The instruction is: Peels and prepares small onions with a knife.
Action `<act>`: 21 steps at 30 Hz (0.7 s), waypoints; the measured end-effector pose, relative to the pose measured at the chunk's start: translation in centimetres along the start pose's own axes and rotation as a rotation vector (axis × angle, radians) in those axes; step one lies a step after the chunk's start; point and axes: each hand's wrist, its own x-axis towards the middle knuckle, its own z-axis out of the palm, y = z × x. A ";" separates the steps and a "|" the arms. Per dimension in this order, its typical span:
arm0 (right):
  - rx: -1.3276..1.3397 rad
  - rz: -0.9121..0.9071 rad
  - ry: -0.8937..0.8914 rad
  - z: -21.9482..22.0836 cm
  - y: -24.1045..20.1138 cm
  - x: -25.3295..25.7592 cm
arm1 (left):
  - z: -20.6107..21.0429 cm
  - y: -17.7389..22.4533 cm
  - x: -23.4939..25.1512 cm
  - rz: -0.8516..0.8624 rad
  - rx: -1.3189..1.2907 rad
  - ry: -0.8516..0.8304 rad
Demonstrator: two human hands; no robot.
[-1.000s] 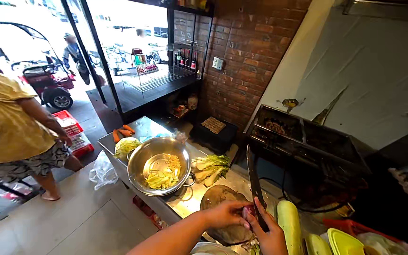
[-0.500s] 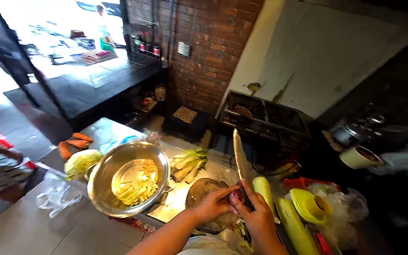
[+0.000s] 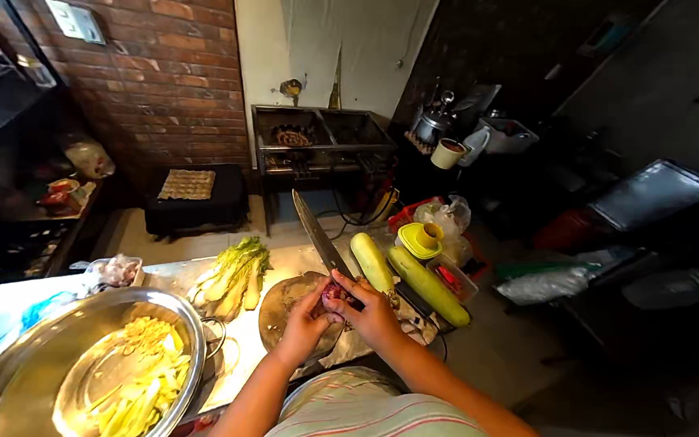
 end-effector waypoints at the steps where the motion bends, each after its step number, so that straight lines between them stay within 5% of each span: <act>1: 0.000 0.012 0.006 0.1 0.1 -0.3 | 0.1 -0.3 -0.1 -0.007 -0.010 -0.006; 7: 0.145 0.046 -0.012 1.0 2.1 -1.4 | -0.4 -1.1 -0.3 -0.158 -0.049 -0.144; 15: 0.401 0.063 -0.007 1.8 4.2 -0.9 | 1.0 -3.0 0.5 -0.189 -0.050 -0.062; 21: 0.235 0.101 -0.017 0.8 8.2 0.8 | 2.8 -4.1 2.5 -0.382 0.081 0.020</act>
